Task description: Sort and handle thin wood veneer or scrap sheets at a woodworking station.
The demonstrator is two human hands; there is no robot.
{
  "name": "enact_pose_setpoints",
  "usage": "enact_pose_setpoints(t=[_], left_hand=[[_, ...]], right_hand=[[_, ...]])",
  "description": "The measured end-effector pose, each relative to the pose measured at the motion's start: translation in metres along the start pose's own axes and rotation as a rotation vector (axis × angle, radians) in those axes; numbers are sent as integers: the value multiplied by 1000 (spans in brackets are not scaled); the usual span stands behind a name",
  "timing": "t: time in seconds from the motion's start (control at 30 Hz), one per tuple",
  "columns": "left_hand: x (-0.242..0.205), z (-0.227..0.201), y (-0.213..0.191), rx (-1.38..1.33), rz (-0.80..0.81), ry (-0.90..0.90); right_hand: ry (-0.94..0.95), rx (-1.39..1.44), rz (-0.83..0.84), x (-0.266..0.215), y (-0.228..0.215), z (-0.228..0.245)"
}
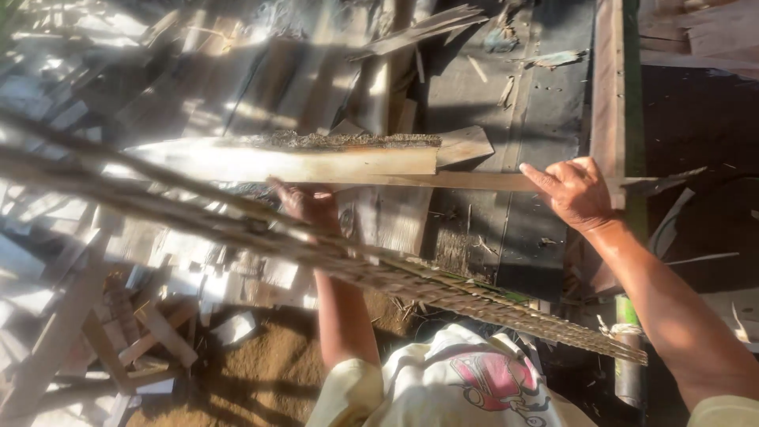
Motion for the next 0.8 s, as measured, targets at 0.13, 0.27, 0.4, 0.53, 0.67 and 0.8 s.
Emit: enact_pose_setpoints(t=[0.13, 0.27, 0.4, 0.53, 0.67, 0.8], left_hand=[[13, -25, -31, 7, 30, 64], [21, -56, -70, 35, 77, 129], [29, -66, -104, 109, 172, 249], [58, -40, -167, -30, 407, 214], [26, -11, -154, 81, 197, 83], [53, 33, -180, 112, 209, 78]], right_hand=[[-35, -22, 9, 35, 12, -6], [68, -21, -32, 44, 24, -26], [186, 85, -44, 13, 35, -54], [503, 396, 31, -30, -10, -49], [796, 358, 51, -127, -33, -71], [1284, 749, 99, -219, -57, -59]])
Point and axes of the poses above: each hand's wrist, its own x-axis towards the middle knuckle, its own y-axis out of the palm, z = x × y, the point moved 3 cm from there along x, towards the middle knuckle, and after that the axes turned 12 degrees about y, right-handed, at the moved point
